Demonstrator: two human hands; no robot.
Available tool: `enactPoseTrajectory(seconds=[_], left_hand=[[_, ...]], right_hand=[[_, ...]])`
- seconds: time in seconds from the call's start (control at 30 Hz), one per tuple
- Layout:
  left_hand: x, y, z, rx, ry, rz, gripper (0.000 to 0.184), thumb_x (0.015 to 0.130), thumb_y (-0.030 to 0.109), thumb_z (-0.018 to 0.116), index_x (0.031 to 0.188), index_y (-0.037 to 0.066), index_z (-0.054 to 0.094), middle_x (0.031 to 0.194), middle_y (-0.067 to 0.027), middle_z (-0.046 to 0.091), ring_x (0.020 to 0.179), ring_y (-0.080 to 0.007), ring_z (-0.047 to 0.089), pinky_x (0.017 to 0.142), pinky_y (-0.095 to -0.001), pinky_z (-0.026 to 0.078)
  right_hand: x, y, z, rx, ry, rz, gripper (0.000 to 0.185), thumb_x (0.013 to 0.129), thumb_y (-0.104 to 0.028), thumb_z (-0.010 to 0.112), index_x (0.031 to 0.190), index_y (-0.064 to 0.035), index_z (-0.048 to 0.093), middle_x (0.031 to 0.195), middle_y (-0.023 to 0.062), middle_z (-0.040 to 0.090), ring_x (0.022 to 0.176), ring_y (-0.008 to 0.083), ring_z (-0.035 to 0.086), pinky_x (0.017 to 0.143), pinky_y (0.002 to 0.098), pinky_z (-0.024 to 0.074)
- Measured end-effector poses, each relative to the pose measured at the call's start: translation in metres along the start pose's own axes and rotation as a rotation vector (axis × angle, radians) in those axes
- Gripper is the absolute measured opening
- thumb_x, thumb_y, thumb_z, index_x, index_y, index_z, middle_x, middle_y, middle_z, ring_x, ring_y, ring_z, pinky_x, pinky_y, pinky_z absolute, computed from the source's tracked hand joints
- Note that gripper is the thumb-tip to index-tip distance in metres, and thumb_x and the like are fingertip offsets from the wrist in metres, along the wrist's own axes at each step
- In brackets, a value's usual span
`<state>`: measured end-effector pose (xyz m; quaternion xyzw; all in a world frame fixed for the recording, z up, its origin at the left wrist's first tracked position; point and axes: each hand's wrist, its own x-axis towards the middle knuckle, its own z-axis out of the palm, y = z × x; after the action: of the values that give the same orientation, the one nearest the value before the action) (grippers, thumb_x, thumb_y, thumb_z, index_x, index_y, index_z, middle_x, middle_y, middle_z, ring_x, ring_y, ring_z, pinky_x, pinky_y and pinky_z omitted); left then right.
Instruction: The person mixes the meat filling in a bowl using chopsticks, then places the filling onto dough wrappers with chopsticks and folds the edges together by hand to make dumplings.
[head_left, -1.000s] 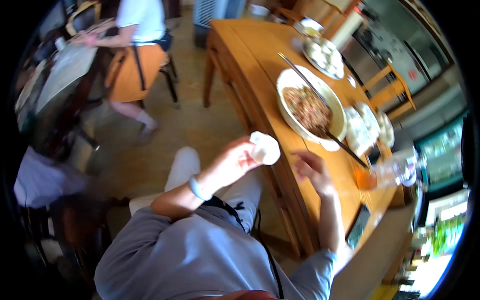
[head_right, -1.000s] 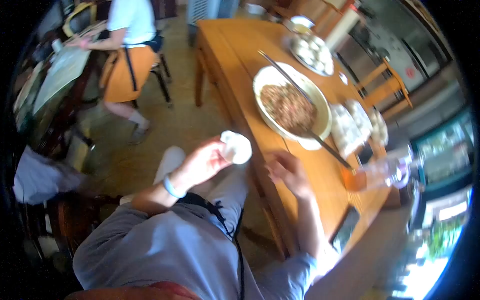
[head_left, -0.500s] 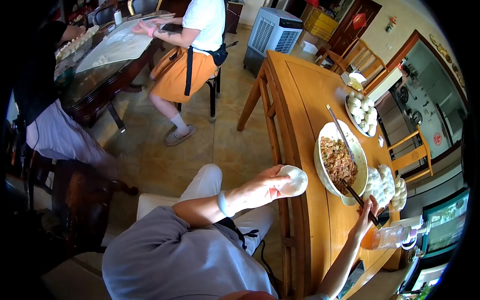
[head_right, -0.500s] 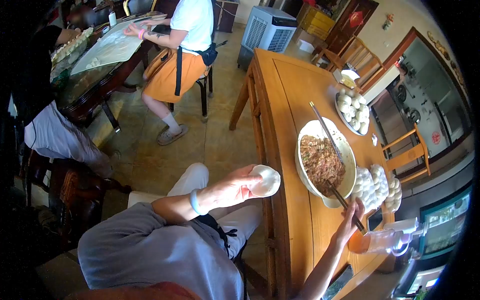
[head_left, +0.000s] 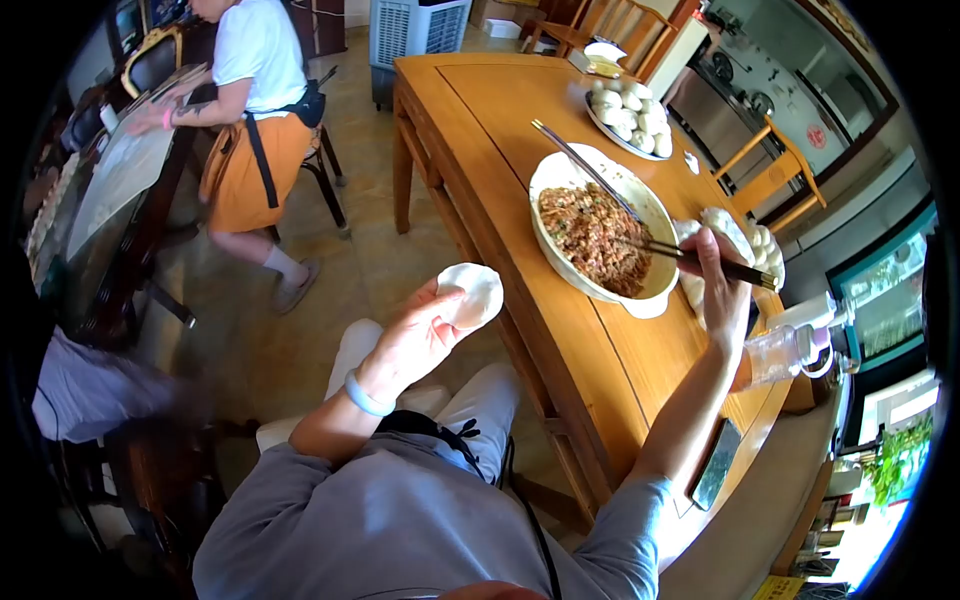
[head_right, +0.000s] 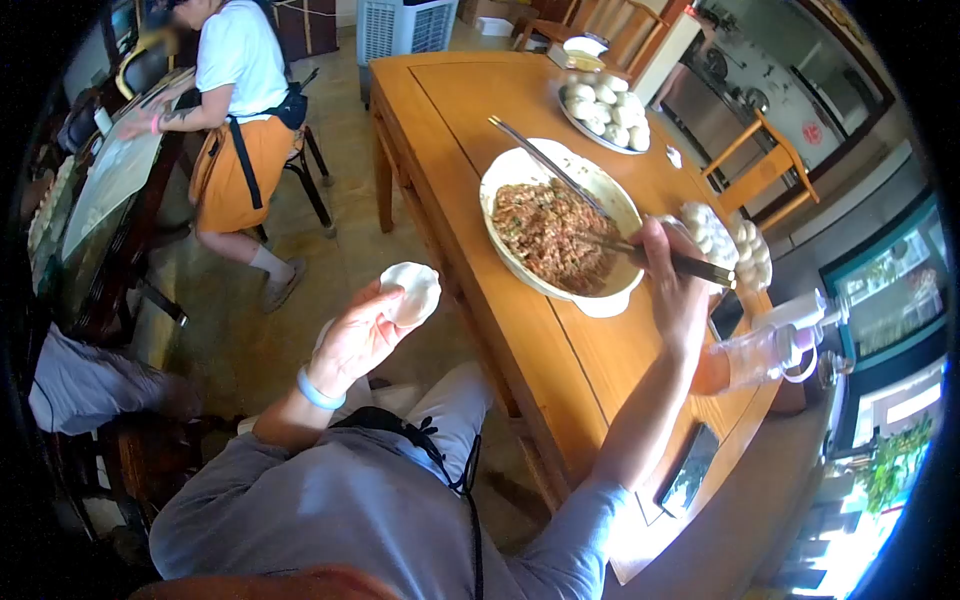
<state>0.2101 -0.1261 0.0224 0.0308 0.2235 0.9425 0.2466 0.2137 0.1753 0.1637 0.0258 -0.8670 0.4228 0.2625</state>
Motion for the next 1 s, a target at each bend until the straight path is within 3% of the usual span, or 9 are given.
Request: enactPoseTrajectory(seconds=[0.1,0.3,0.57,0.63,0.87,0.93,1.0], left_hand=[[0.005,-0.005,0.001,-0.001,0.005,-0.009,0.033,0.087,0.003,0.049,0.119,-0.003,0.046,0.122,-0.0179,0.051,0.112,-0.0237,0.051,0.096,-0.0335,0.044],[0.012,-0.012,-0.003,0.015,0.018,-0.005,0.033,0.087,0.002,0.048,0.119,-0.003,0.045,0.123,-0.0188,0.049,0.114,-0.0253,0.05,0.097,-0.0335,0.043],[0.015,-0.016,-0.002,-0.009,0.052,-0.03,0.03,0.087,0.001,0.047,0.118,-0.003,0.047,0.121,-0.018,0.051,0.113,-0.0255,0.05,0.096,-0.0327,0.044],[0.015,-0.017,0.0,0.025,0.062,-0.028,0.029,0.087,0.003,0.049,0.116,-0.002,0.048,0.116,-0.0137,0.055,0.108,-0.022,0.054,0.093,-0.0307,0.045],[0.013,-0.015,0.001,0.033,0.064,-0.024,0.029,0.087,0.003,0.049,0.116,-0.002,0.048,0.115,-0.0142,0.055,0.108,-0.0218,0.054,0.092,-0.0303,0.046],[0.012,-0.015,-0.002,0.026,0.074,-0.028,0.029,0.087,0.003,0.049,0.115,-0.002,0.048,0.115,-0.014,0.056,0.107,-0.0216,0.055,0.091,-0.0297,0.047],[0.012,-0.015,-0.006,-0.007,0.073,-0.028,0.03,0.087,0.001,0.047,0.117,-0.004,0.047,0.12,-0.0192,0.051,0.113,-0.0271,0.051,0.095,-0.0332,0.045]], right_hand=[[0.004,0.009,0.019,0.222,-0.026,-0.028,0.022,0.088,-0.016,0.058,0.087,0.0058,0.061,0.083,0.0098,0.058,0.075,0.0155,0.06,0.069,0.0249,0.0491],[0.022,0.048,0.058,0.102,0.021,-0.038,0.025,0.084,-0.024,0.061,0.087,0.0,0.065,0.071,0.0083,0.061,0.066,0.0152,0.057,0.063,0.0292,0.0436],[0.019,0.041,0.079,0.013,-0.032,-0.045,0.026,0.081,-0.028,0.064,0.087,-0.0029,0.067,0.073,0.0121,0.063,0.067,0.0222,0.059,0.065,0.0314,0.0446],[0.02,0.05,0.083,0.049,-0.019,-0.077,0.027,0.081,-0.029,0.064,0.088,-0.0026,0.067,0.074,0.0121,0.064,0.068,0.0215,0.059,0.066,0.032,0.0451],[0.023,0.049,0.072,0.364,-0.099,0.054,0.03,0.083,-0.028,0.063,0.09,0.002,0.065,0.073,0.0065,0.063,0.069,0.0117,0.058,0.064,0.0245,0.0456],[0.022,0.045,0.069,0.314,-0.07,0.015,0.028,0.083,-0.026,0.064,0.09,0.0017,0.065,0.073,0.0065,0.063,0.069,0.0118,0.058,0.063,0.0248,0.0455],[0.02,0.035,0.066,0.234,-0.052,-0.043,0.025,0.081,-0.022,0.066,0.089,0.0012,0.065,0.072,0.0075,0.064,0.068,0.0127,0.058,0.063,0.0258,0.0453]])
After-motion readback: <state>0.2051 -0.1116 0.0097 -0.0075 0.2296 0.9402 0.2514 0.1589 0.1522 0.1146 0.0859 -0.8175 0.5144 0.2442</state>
